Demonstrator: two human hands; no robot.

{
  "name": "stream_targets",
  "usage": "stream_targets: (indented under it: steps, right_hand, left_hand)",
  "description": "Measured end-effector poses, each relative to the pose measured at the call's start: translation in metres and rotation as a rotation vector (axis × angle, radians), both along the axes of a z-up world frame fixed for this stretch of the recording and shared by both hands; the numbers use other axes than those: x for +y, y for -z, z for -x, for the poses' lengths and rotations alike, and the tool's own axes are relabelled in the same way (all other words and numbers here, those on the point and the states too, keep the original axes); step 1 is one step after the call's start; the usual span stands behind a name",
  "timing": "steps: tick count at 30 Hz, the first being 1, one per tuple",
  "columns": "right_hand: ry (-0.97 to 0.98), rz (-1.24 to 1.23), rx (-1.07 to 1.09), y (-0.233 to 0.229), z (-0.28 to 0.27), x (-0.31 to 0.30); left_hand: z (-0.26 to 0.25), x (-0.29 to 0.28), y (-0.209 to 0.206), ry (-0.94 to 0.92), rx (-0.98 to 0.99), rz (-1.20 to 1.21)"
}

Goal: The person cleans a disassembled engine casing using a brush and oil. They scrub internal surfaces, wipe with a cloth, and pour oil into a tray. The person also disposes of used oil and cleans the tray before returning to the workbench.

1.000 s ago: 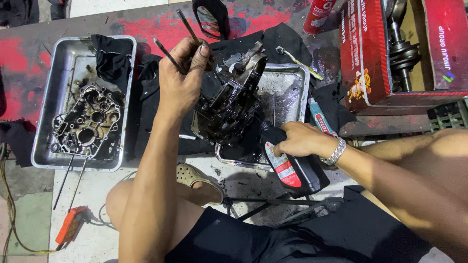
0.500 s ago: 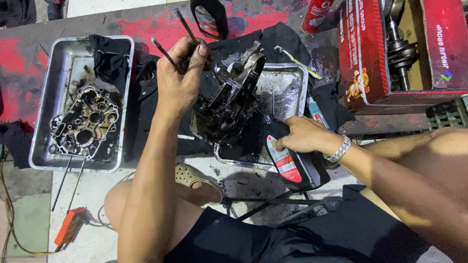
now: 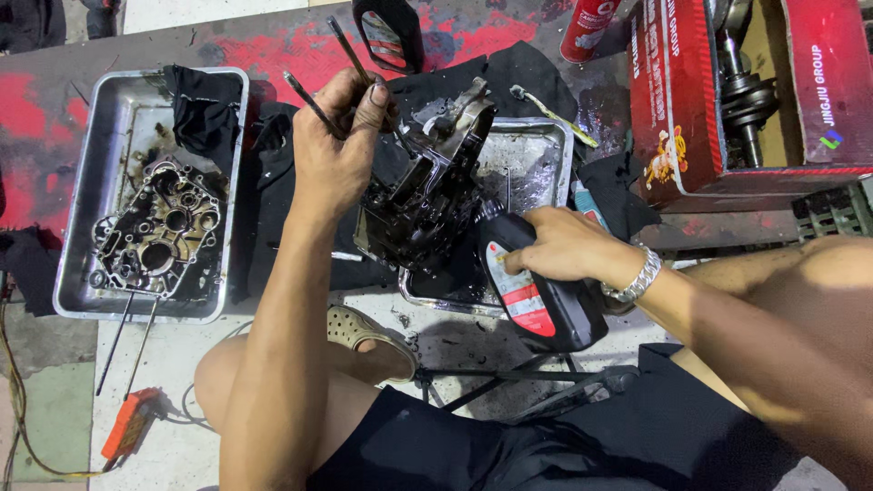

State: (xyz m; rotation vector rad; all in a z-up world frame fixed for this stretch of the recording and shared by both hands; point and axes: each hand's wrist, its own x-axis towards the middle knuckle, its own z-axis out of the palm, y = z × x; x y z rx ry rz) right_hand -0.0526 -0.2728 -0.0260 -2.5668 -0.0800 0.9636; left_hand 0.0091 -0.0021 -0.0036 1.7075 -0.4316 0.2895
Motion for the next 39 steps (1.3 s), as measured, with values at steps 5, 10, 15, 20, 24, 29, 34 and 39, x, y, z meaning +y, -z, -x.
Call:
stream_targets:
  steps: [5,10,15,20,24,29,34,39]
  right_hand:
    - [-0.012,0.013,-0.025,0.003,-0.003,0.0]
    - [-0.044,-0.009,-0.075,0.016,-0.005,-0.009]
    - [-0.003,0.088,-0.096,0.014,-0.013,-0.027]
    - [0.059,0.155,-0.416,-0.008,-0.05,-0.075]
    - [0.155,0.246,-0.591,-0.008,-0.091,-0.115]
    - [0.303,0.225,-0.745,0.041,-0.154,-0.143]
    - [0.361,0.129,-0.8,0.106,-0.193,-0.15]
    - [0.413,0.097,-0.796,0.158,-0.213,-0.17]
  left_hand:
    - [0.0,0.001,0.001,-0.003,0.0,-0.002]
    - [0.002,0.0,0.001,-0.034,-0.003,-0.04]
    - [0.004,-0.001,-0.001,-0.018,-0.001,-0.021]
    - [0.008,0.0,-0.005,-0.045,-0.038,-0.097]
    - [0.012,-0.005,-0.011,-0.062,-0.044,-0.132]
    - [0.019,-0.009,-0.017,-0.09,-0.061,-0.215]
    - [0.026,-0.011,-0.019,-0.11,-0.15,-0.246]
    - [0.033,-0.014,-0.02,-0.117,-0.154,-0.233]
